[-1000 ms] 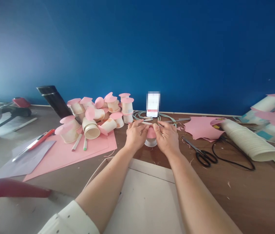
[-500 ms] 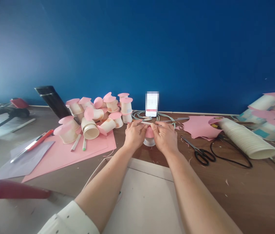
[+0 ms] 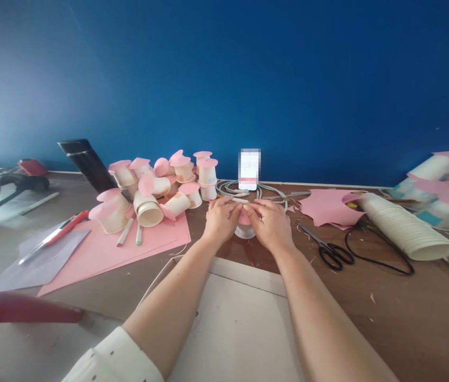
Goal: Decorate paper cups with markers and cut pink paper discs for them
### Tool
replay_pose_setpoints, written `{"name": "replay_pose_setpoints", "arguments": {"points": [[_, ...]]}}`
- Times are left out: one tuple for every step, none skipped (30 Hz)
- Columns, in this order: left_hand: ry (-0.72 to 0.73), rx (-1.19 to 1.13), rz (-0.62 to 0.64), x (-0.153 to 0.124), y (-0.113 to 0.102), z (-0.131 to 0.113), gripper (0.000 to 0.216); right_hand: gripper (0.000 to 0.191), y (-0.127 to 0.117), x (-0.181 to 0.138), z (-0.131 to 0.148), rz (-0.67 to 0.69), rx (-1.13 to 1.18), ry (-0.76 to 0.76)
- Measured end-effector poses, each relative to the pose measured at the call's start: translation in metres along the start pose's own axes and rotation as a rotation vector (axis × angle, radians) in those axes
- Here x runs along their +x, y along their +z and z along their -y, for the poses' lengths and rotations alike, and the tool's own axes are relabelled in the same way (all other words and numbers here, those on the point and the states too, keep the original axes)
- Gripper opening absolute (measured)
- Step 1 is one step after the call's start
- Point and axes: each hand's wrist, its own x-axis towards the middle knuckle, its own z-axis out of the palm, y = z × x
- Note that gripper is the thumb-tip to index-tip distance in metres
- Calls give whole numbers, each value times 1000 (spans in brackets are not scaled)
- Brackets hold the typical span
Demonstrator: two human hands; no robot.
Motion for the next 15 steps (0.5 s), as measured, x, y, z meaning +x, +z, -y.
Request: {"name": "replay_pose_setpoints", "arguments": {"points": [[3,-8,9,0,0,1,37,49,-1,0,-1,5,7,-10],[6,-16,19,1,0,2,36,48,-1,0,-1,12,16,-18],[10,-24,28,1,0,3,36,48,-2,0,-2,20,25,-23],[13,-32,38,2,0,4,35,48,-2,0,-2,28,34,-27],[17,-40,46,2,0,5,34,48,-3,0,-2,35,43,-28],[19,-47,53,3,0,7,34,49,-4,0,-3,41,53,-27],[21,-53,59,3,1,8,35,49,-4,0,-3,46,63,-26],[22,-59,62,3,1,9,35,49,-4,0,-3,51,71,-24],[21,-66,64,4,2,10,36,50,-4,0,-3,56,77,-22],[20,-74,64,4,2,11,36,50,-4,0,-3,59,82,-21],[17,-83,62,4,3,11,36,50,-4,0,-4,61,84,-21],[14,-94,61,4,3,11,36,51,-4,0,-4,63,83,-20],[7,-111,61,4,3,12,35,52,-4,0,-4,66,78,-20],[-5,-142,63,5,3,11,34,53,-4,0,-5,71,69,-19],[-20,-182,68,5,3,11,33,55,-4,0,-5,77,57,-20]]}}
